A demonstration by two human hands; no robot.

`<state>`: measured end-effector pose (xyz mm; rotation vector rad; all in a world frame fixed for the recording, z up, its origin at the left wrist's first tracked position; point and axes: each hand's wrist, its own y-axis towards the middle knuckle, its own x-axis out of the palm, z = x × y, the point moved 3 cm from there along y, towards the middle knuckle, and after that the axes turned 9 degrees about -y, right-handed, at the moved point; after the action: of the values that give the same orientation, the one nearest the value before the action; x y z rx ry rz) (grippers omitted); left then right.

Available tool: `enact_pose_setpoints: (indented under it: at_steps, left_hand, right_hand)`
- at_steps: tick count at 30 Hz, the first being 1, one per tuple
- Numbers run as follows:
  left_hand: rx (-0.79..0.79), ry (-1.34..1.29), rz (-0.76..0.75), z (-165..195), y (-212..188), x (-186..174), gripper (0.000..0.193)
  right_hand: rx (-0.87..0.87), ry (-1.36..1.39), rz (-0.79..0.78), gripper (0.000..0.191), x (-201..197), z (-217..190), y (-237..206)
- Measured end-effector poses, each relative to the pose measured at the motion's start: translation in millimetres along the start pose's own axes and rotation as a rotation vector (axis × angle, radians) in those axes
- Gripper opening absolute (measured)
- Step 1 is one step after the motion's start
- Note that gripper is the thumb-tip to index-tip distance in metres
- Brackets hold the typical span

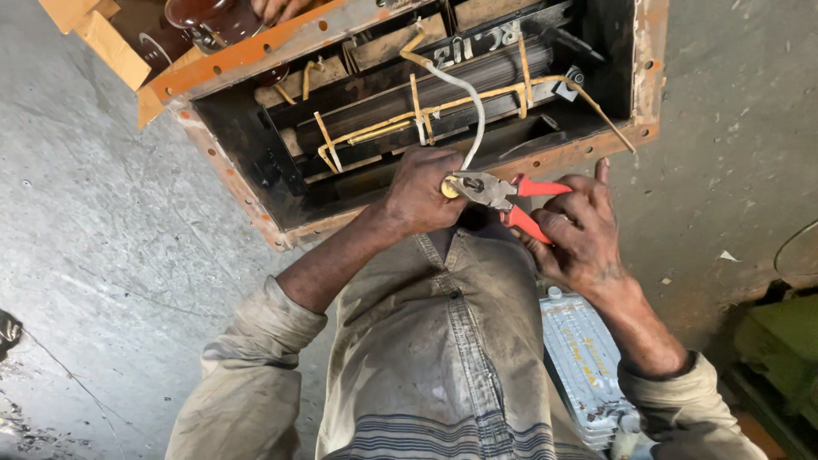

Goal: The person sits on the floor with an orange metal enclosure across their lap and assembles its internal wiring. They use pliers to cut and bend wire, thread white wire through wooden support sticks, twist and fit small fittings by hand, and press components into place inside the enclosure while another person assists at the side.

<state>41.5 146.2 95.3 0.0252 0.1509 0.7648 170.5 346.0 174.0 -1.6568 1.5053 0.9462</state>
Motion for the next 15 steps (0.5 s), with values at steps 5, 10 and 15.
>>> enact_pose_setpoints:
  at_steps: [5,10,15]
  left_hand:
    - [-0.059,-0.062,-0.01,1,0,-1,0.017]
    - [-0.073,-0.156,-0.025,2,2,-3,0.013]
    - [-0.06,-0.121,-0.036,7,3,-8,0.016]
  right_hand:
    - [-0.055,0.007,-0.006,0.03,1,1,7]
    - [-0.051,-0.027,-0.061,0.035,-2,1,10]
    - [-0.086,-0.06,-0.103,0.036,-13,2,15]
